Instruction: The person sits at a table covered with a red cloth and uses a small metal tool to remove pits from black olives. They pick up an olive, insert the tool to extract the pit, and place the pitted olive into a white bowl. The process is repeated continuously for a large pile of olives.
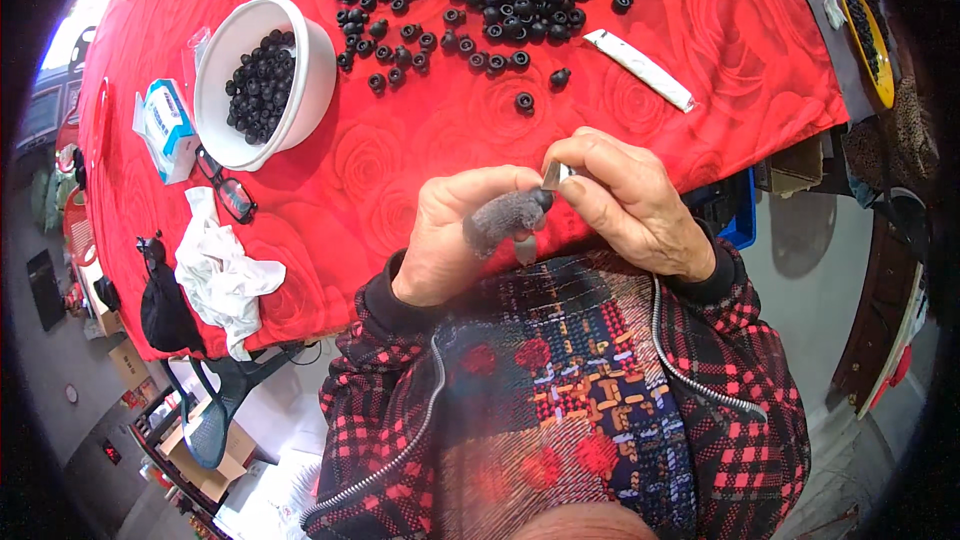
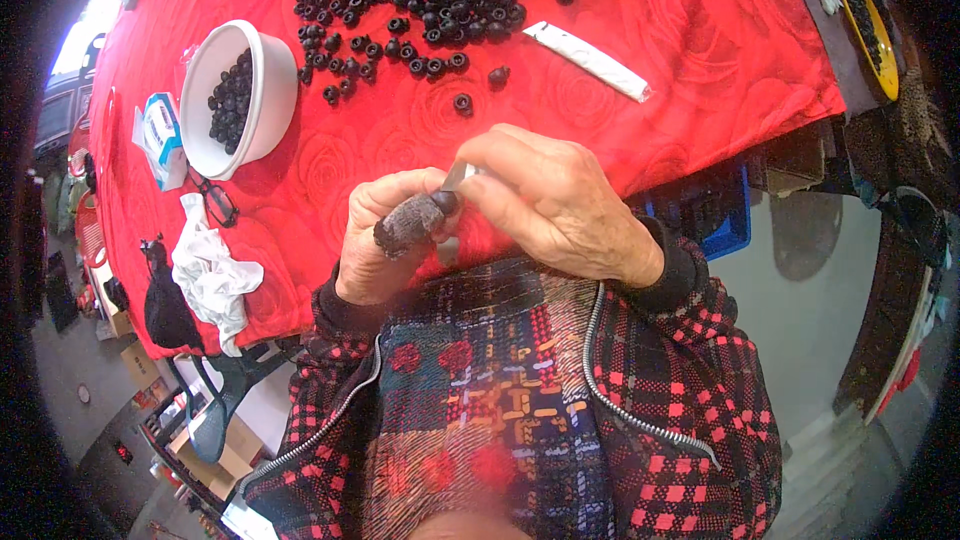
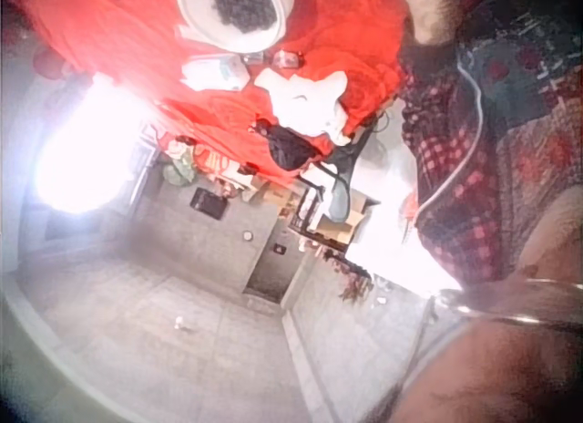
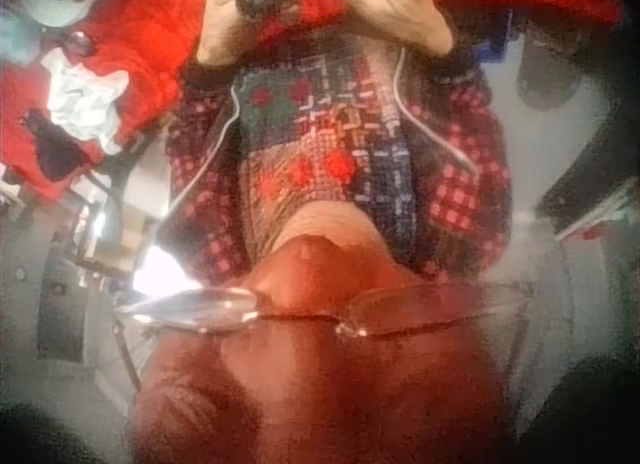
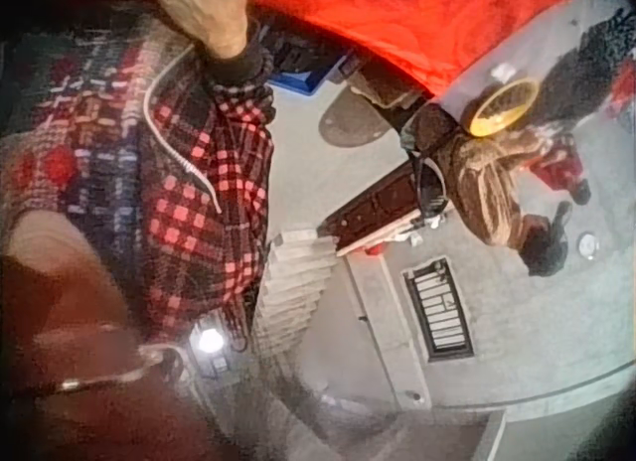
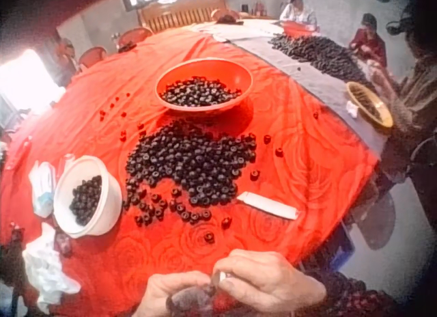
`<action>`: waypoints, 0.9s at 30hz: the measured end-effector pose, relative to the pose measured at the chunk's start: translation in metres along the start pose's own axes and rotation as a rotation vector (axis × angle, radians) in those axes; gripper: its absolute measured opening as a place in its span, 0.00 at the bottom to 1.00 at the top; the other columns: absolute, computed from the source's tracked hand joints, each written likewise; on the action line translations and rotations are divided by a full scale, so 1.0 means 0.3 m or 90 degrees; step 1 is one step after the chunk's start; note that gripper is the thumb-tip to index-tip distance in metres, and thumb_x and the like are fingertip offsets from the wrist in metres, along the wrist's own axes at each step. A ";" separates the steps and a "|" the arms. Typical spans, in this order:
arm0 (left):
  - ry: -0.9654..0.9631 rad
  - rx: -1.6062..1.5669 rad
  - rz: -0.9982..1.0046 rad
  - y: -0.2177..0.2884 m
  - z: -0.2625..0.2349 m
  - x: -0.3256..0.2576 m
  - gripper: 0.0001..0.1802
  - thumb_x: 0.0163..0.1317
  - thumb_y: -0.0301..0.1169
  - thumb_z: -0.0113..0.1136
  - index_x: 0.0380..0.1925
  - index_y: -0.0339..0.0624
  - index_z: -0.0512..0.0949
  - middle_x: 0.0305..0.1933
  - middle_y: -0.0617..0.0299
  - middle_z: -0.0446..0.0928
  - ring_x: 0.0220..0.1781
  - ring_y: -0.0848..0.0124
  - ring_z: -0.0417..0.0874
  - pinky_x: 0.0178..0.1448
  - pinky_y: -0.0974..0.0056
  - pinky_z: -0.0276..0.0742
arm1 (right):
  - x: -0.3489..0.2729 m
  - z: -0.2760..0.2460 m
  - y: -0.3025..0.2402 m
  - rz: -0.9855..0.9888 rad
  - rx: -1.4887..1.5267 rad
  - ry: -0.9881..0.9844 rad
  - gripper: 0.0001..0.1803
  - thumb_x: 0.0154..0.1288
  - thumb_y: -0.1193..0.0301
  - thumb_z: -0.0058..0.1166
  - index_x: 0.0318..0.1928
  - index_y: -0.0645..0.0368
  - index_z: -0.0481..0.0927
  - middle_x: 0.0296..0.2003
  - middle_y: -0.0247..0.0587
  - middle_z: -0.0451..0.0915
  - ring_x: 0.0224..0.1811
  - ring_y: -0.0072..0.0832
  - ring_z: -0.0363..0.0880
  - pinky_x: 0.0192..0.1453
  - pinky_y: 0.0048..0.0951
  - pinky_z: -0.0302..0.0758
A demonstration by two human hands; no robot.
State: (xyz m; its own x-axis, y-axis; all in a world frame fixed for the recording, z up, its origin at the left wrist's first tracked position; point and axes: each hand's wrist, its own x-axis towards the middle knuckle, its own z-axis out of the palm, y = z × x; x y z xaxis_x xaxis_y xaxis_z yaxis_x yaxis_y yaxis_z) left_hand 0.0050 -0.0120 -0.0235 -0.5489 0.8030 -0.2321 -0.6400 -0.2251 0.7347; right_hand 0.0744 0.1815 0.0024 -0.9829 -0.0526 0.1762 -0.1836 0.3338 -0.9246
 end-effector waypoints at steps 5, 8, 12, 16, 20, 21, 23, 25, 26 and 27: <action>-0.010 0.006 -0.015 0.002 -0.008 0.006 0.13 0.64 0.27 0.56 0.46 0.33 0.78 0.35 0.59 0.79 0.30 0.74 0.79 0.32 0.71 0.76 | 0.005 -0.001 0.009 -0.002 0.014 -0.003 0.08 0.65 0.72 0.49 0.40 0.64 0.74 0.30 0.48 0.75 0.33 0.43 0.77 0.36 0.36 0.73; -0.009 0.021 -0.022 0.003 -0.011 0.009 0.13 0.64 0.28 0.56 0.46 0.33 0.78 0.35 0.59 0.79 0.30 0.74 0.80 0.32 0.71 0.76 | 0.005 -0.003 0.018 -0.002 0.009 -0.014 0.07 0.65 0.72 0.49 0.40 0.64 0.74 0.30 0.48 0.75 0.33 0.42 0.77 0.36 0.36 0.73; -0.022 0.003 -0.025 0.003 -0.016 0.014 0.13 0.64 0.29 0.56 0.47 0.33 0.78 0.35 0.59 0.79 0.31 0.73 0.80 0.32 0.71 0.76 | -0.001 0.004 0.037 -0.005 0.038 -0.018 0.09 0.67 0.72 0.46 0.42 0.66 0.73 0.29 0.42 0.70 0.30 0.32 0.70 0.36 0.29 0.66; -0.013 0.000 -0.034 0.002 -0.017 0.013 0.14 0.64 0.29 0.56 0.47 0.33 0.78 0.35 0.59 0.80 0.31 0.73 0.80 0.31 0.71 0.77 | 0.005 0.003 0.038 -0.008 0.038 -0.018 0.09 0.67 0.72 0.47 0.42 0.66 0.73 0.29 0.42 0.70 0.30 0.31 0.70 0.36 0.29 0.66; -0.012 -0.010 -0.035 0.008 -0.018 0.015 0.13 0.64 0.29 0.56 0.46 0.33 0.78 0.34 0.59 0.80 0.31 0.73 0.80 0.31 0.70 0.77 | 0.012 -0.003 0.032 -0.004 0.027 -0.015 0.06 0.64 0.74 0.50 0.39 0.64 0.74 0.30 0.47 0.75 0.32 0.42 0.77 0.36 0.35 0.72; -0.009 -0.008 -0.038 0.008 -0.018 0.015 0.13 0.64 0.29 0.56 0.46 0.33 0.78 0.34 0.59 0.80 0.31 0.73 0.80 0.31 0.70 0.77 | 0.014 -0.005 0.031 0.000 0.030 -0.020 0.06 0.64 0.74 0.50 0.39 0.64 0.74 0.30 0.47 0.75 0.32 0.42 0.77 0.36 0.35 0.72; -0.004 -0.004 -0.042 0.006 -0.018 0.016 0.13 0.64 0.29 0.56 0.46 0.33 0.78 0.34 0.59 0.80 0.30 0.73 0.80 0.31 0.70 0.77 | 0.012 -0.008 0.027 0.009 0.034 -0.028 0.06 0.64 0.74 0.50 0.39 0.64 0.74 0.30 0.47 0.75 0.33 0.42 0.77 0.36 0.35 0.72; 0.002 0.001 -0.041 0.004 -0.020 0.016 0.13 0.64 0.29 0.56 0.46 0.33 0.78 0.33 0.59 0.80 0.30 0.73 0.80 0.31 0.70 0.77 | 0.014 -0.009 0.025 0.007 0.024 -0.029 0.06 0.63 0.75 0.50 0.39 0.64 0.74 0.30 0.47 0.75 0.33 0.42 0.77 0.35 0.36 0.72; -0.005 0.006 -0.044 0.004 -0.022 0.017 0.13 0.64 0.28 0.56 0.46 0.33 0.78 0.33 0.59 0.80 0.30 0.73 0.80 0.31 0.70 0.77 | 0.015 -0.009 0.025 0.006 0.019 -0.030 0.06 0.63 0.75 0.50 0.39 0.64 0.74 0.30 0.47 0.75 0.33 0.42 0.77 0.35 0.36 0.72; -0.013 0.011 -0.046 0.006 -0.025 0.019 0.13 0.64 0.28 0.56 0.46 0.33 0.78 0.33 0.59 0.80 0.30 0.73 0.80 0.31 0.70 0.77 | 0.015 -0.008 0.025 0.005 0.022 -0.029 0.06 0.63 0.75 0.50 0.39 0.64 0.74 0.30 0.47 0.75 0.32 0.42 0.77 0.35 0.36 0.72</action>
State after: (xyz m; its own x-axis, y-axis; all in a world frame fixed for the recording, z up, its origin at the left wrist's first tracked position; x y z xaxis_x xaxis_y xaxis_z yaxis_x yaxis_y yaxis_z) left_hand -0.0034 -0.0121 -0.0282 -0.4903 0.8279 -0.2725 -0.6682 -0.1563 0.7274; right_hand 0.0686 0.1861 -0.0028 -0.9838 -0.0928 0.1537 -0.1749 0.3020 -0.9371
